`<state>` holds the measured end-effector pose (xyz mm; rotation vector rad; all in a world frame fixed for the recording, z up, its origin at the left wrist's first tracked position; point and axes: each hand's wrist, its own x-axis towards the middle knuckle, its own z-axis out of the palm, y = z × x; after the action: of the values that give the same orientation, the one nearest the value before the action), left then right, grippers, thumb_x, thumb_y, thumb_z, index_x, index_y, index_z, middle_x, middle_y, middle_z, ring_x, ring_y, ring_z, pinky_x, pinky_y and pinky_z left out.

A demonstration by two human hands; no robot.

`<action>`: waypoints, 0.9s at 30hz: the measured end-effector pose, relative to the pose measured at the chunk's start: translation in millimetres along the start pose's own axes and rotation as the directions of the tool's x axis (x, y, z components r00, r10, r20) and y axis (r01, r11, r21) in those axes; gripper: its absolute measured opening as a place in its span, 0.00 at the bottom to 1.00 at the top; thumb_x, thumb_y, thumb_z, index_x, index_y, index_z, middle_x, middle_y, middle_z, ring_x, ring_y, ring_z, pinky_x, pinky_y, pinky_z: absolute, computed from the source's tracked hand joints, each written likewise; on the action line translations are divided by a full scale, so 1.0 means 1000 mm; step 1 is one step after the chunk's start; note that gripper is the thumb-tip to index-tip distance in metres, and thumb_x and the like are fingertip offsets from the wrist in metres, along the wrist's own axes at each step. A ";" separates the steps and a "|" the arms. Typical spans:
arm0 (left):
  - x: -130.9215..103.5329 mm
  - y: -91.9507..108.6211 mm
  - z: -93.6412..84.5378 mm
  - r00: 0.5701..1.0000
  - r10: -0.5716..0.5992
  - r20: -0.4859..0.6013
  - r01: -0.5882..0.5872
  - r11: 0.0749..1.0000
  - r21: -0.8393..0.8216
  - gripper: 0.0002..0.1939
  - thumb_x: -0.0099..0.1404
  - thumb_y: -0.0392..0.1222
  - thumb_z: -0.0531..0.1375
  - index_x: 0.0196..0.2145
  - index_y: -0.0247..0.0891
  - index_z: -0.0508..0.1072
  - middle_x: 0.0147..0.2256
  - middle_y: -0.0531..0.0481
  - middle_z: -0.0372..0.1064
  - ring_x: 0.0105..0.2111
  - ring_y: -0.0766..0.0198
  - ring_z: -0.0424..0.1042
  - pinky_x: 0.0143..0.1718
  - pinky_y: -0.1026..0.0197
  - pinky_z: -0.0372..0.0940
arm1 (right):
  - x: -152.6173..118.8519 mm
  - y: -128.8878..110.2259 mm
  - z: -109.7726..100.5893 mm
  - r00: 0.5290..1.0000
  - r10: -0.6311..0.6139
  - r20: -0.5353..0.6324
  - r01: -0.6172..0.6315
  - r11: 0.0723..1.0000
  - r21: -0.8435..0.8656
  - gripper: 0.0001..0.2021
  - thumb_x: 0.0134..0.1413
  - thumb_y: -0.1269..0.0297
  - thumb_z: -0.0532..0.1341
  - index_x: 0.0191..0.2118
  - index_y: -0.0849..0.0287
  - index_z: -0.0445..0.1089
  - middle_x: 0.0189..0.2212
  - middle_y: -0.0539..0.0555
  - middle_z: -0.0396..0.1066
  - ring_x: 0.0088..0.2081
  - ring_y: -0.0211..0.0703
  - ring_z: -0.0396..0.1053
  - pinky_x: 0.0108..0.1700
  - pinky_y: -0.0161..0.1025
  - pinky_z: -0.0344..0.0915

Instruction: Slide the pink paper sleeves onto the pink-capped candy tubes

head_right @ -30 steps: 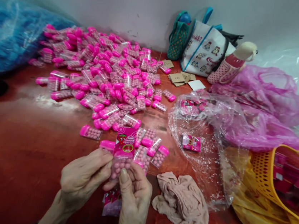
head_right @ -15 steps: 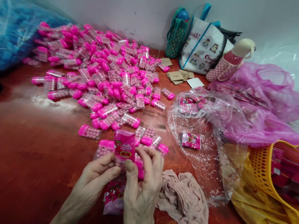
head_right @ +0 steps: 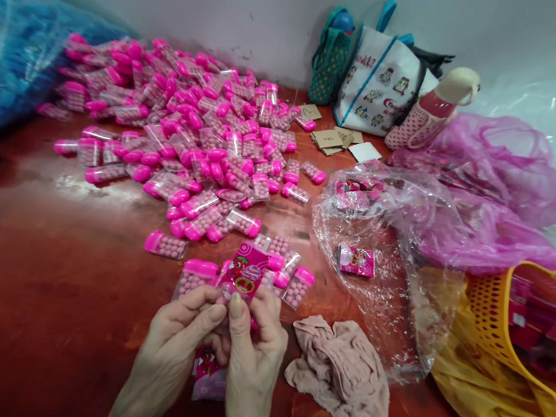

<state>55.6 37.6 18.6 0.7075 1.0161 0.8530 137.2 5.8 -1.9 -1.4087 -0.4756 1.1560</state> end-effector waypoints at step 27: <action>0.004 -0.002 -0.018 0.997 -0.068 0.028 0.070 0.996 -0.057 0.24 0.50 0.35 0.66 0.46 0.38 0.70 0.35 0.46 0.74 0.33 0.60 0.73 0.35 0.61 0.68 | 0.019 -0.017 -0.010 0.976 0.093 0.198 -0.093 0.996 -0.009 0.10 0.52 0.59 0.62 0.39 0.58 0.72 0.30 0.49 0.71 0.28 0.35 0.66 0.30 0.31 0.64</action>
<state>40.8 42.6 8.9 0.6294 0.9829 0.8080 158.9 20.4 4.6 -1.3324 -0.5537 1.3810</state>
